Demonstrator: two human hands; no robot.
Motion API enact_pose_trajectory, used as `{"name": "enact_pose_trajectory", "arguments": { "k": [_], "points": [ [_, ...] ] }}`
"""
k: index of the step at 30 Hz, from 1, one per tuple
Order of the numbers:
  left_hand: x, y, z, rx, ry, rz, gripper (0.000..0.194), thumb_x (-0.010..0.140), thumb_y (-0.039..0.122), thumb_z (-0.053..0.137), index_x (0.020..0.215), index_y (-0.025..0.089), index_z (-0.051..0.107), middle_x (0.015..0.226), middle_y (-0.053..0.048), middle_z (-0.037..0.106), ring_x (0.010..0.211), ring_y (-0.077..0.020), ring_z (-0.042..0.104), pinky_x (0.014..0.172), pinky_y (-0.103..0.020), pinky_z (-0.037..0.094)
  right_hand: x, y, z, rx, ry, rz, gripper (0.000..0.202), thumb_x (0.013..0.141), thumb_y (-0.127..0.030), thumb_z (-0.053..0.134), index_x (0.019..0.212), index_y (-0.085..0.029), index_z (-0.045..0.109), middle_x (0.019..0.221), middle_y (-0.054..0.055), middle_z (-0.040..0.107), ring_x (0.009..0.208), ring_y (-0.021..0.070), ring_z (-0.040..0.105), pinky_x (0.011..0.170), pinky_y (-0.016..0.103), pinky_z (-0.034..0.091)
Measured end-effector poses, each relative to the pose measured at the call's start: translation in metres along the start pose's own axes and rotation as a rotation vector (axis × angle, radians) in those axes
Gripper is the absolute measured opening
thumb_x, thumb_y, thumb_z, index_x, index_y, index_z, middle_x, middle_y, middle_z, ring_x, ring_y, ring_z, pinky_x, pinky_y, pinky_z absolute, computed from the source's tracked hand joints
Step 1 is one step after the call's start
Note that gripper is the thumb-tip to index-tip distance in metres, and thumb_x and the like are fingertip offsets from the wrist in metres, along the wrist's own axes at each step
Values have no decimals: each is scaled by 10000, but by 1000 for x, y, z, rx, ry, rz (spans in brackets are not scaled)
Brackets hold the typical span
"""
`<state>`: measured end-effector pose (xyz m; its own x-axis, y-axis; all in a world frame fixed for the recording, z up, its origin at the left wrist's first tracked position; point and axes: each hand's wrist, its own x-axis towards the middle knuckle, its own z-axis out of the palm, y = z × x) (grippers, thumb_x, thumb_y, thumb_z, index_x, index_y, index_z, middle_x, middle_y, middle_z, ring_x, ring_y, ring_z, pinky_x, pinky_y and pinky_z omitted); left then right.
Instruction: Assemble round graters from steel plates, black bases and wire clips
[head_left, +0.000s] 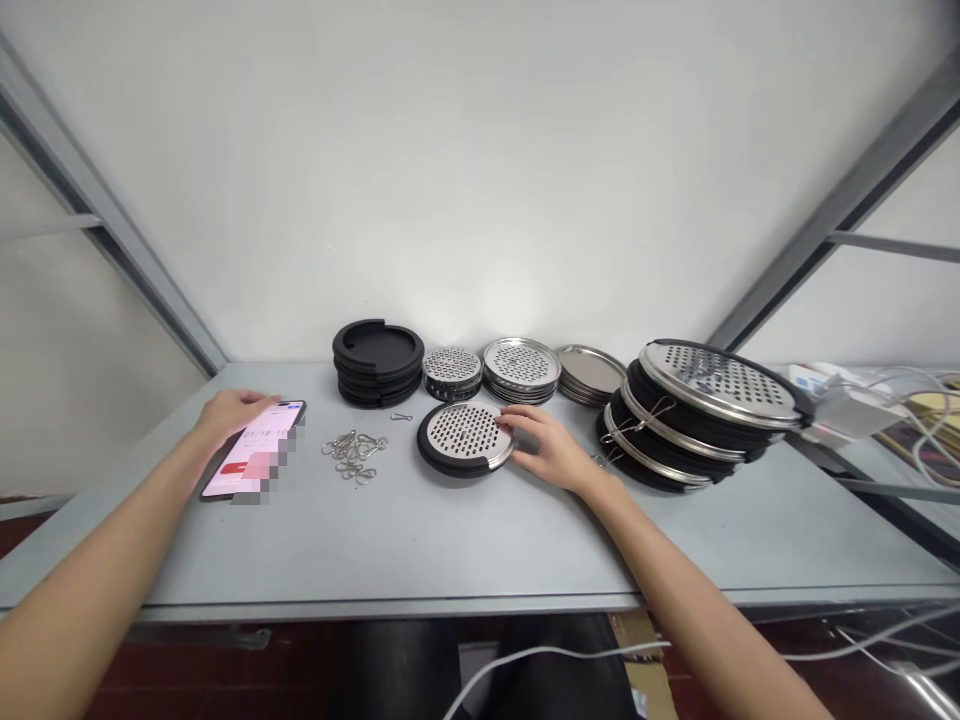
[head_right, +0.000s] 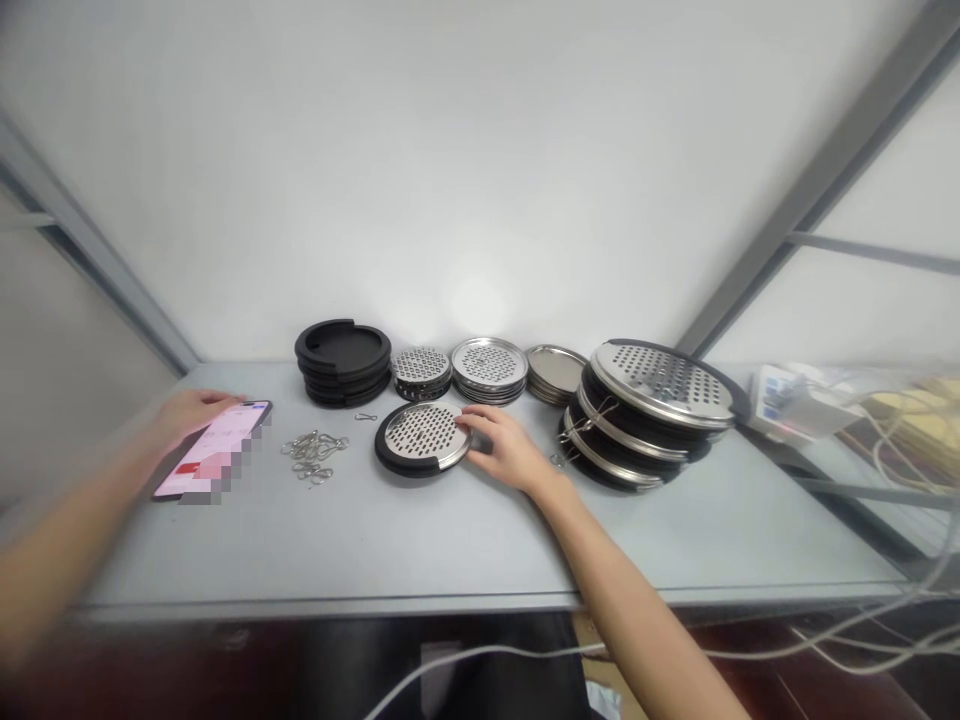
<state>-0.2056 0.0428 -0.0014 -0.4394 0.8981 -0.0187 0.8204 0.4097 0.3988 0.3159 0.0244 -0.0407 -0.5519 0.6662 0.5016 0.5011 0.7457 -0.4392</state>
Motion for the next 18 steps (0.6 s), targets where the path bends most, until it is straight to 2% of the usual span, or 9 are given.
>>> {"name": "enact_pose_trajectory", "arguments": {
  "k": [7, 13, 18],
  "points": [
    [5, 1, 2, -11, 10, -26, 556, 741, 554, 620, 1041, 96, 715, 789, -15, 715, 776, -202, 561, 612, -276, 371, 0, 0, 0, -7, -9, -14, 439, 839, -236, 636, 1274, -216, 577, 1308, 136, 563, 1208, 274, 557, 1034, 478, 463],
    [-3, 1, -1, -70, -10, 17, 538, 733, 531, 637, 1049, 104, 721, 848, -16, 728, 788, -198, 581, 624, -273, 407, 0, 1, 1, 0, -6, -15, 459, 823, -210, 644, 1276, -231, 573, 1315, 127, 556, 1208, 274, 556, 1039, 482, 459],
    [-3, 2, -1, -97, 5, 19, 528, 700, 509, 659, 1017, 92, 727, 806, -18, 732, 769, -200, 591, 606, -271, 415, 0, 0, 1, 2, -6, -16, 457, 822, -217, 644, 1273, -237, 575, 1313, 127, 561, 1205, 280, 560, 1036, 489, 461]
  ]
}}
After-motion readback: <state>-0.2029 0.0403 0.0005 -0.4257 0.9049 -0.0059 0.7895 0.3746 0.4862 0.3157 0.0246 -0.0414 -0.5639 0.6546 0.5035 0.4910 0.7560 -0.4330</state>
